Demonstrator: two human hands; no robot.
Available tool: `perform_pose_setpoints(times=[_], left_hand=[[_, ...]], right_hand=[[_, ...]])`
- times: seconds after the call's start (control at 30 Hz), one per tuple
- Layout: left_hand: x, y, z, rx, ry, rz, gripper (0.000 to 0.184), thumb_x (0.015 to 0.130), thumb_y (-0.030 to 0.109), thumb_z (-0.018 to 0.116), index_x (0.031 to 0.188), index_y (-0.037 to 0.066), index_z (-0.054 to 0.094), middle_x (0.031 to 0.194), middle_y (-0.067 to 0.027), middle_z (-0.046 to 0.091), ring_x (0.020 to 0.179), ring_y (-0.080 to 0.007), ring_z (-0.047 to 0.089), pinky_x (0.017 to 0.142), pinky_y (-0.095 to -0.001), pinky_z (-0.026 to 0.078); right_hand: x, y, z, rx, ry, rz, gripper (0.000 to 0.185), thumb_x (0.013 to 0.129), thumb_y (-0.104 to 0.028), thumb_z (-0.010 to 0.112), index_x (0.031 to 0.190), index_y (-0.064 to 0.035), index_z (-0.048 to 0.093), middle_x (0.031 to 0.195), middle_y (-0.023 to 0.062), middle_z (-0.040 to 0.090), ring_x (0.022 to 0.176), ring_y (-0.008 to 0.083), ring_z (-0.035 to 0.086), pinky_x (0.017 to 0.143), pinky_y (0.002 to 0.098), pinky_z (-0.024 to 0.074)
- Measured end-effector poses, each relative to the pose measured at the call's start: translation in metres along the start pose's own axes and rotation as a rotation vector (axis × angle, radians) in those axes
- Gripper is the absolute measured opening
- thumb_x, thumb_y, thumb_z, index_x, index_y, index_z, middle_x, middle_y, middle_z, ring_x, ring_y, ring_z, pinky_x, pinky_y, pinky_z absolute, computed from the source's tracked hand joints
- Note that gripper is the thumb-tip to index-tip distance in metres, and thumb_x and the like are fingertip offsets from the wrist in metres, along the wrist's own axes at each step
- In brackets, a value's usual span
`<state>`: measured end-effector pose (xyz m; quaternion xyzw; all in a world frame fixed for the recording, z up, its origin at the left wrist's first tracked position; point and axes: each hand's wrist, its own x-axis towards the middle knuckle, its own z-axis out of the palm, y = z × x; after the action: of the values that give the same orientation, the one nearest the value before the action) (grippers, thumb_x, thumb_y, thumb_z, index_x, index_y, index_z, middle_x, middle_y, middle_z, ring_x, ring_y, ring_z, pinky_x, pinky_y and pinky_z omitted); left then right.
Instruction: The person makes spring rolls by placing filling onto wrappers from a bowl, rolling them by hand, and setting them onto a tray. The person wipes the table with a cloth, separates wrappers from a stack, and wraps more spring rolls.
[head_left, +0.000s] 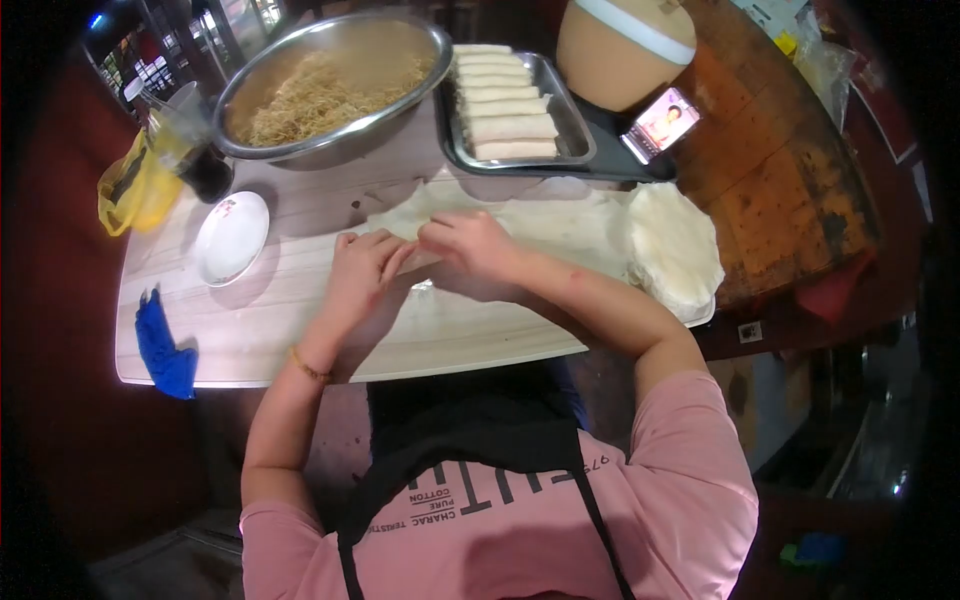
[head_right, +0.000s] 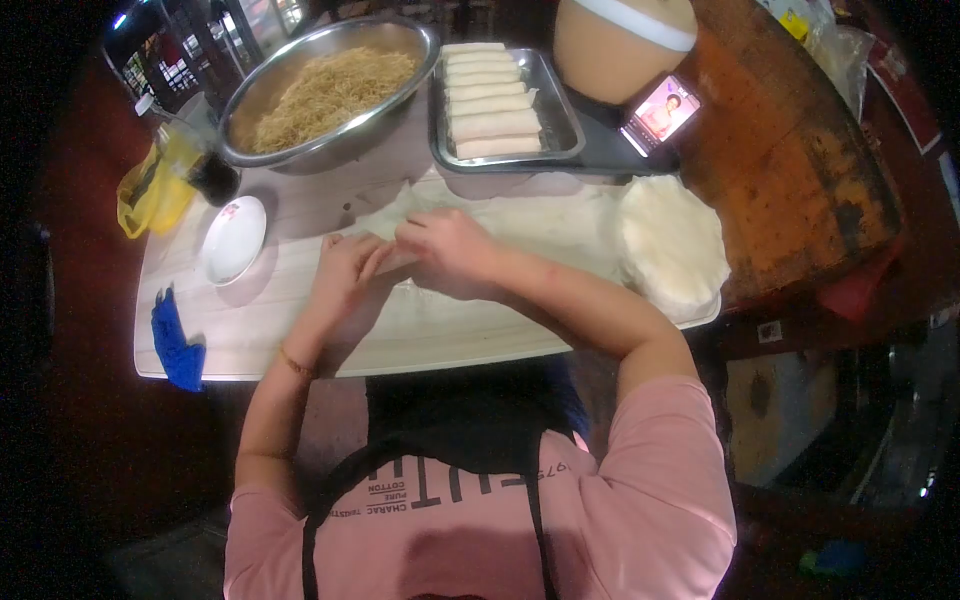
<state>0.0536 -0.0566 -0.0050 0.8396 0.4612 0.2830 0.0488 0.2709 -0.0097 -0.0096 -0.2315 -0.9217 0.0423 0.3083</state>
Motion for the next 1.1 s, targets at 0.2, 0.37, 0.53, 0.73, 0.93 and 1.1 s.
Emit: perform_pose_setpoints(times=[0.2,0.37,0.53,0.73,0.93,1.1], left_hand=[[0.010,-0.022,0.007,-0.437,-0.046,-0.275,0.027,0.094,0.025,0.062,0.088,0.000,0.071,0.080,-0.0134,0.062,0.074,-0.0293,0.058,0.068,-0.0390,0.042],[0.018,-0.022,-0.002,-0.527,-0.165,-0.389,0.031,0.093,0.024,0.067,0.083,-0.005,0.064,0.066,-0.0044,0.052,0.066,-0.0097,0.046,0.060,-0.0292,0.039],[0.012,-0.026,0.010,-0.595,-0.083,-0.417,0.023,0.091,0.020,0.070,0.081,0.000,0.064,0.067,-0.0007,0.051,0.065,-0.0077,0.044,0.058,-0.0264,0.037],[0.012,-0.018,0.011,-0.274,0.077,-0.234,0.011,0.086,0.015,0.070,0.090,0.006,0.065,0.083,-0.0025,0.062,0.079,-0.0158,0.056,0.071,-0.0322,0.041],[-0.004,0.017,0.014,0.192,0.137,0.057,0.024,0.076,0.008,0.065,0.100,0.010,0.064,0.104,-0.0042,0.064,0.098,-0.0246,0.060,0.083,-0.0395,0.040],[-0.011,0.037,0.006,0.144,0.171,-0.022,0.023,0.079,0.010,0.059,0.101,0.005,0.063,0.102,-0.0089,0.064,0.099,-0.0258,0.060,0.085,-0.0403,0.040]], right_hand=[[0.017,0.014,0.010,0.314,0.051,0.099,0.013,0.087,-0.018,0.068,0.086,-0.0063,0.063,0.082,0.0136,0.060,0.077,0.0373,0.059,0.070,0.0435,0.0444],[0.020,0.020,0.011,0.176,-0.071,0.186,0.017,0.089,-0.024,0.067,0.085,-0.0069,0.066,0.081,0.0088,0.063,0.087,0.0310,0.056,0.084,0.0420,0.0381],[0.015,0.027,0.019,0.193,-0.093,0.243,0.018,0.089,-0.028,0.067,0.085,-0.0104,0.069,0.087,0.0060,0.062,0.094,0.0286,0.053,0.086,0.0437,0.0369],[0.017,0.030,0.020,0.212,-0.129,0.290,0.018,0.088,-0.031,0.067,0.086,-0.0137,0.071,0.091,0.0061,0.061,0.099,0.0301,0.054,0.086,0.0457,0.0365],[0.021,0.033,0.016,0.167,-0.176,0.312,0.018,0.086,-0.029,0.069,0.089,-0.0114,0.070,0.096,0.0084,0.059,0.101,0.0308,0.054,0.086,0.0447,0.0366],[0.019,0.016,0.018,0.093,-0.007,0.222,0.024,0.081,-0.028,0.071,0.093,-0.0082,0.063,0.097,0.0099,0.057,0.102,0.0318,0.053,0.085,0.0446,0.0365]])
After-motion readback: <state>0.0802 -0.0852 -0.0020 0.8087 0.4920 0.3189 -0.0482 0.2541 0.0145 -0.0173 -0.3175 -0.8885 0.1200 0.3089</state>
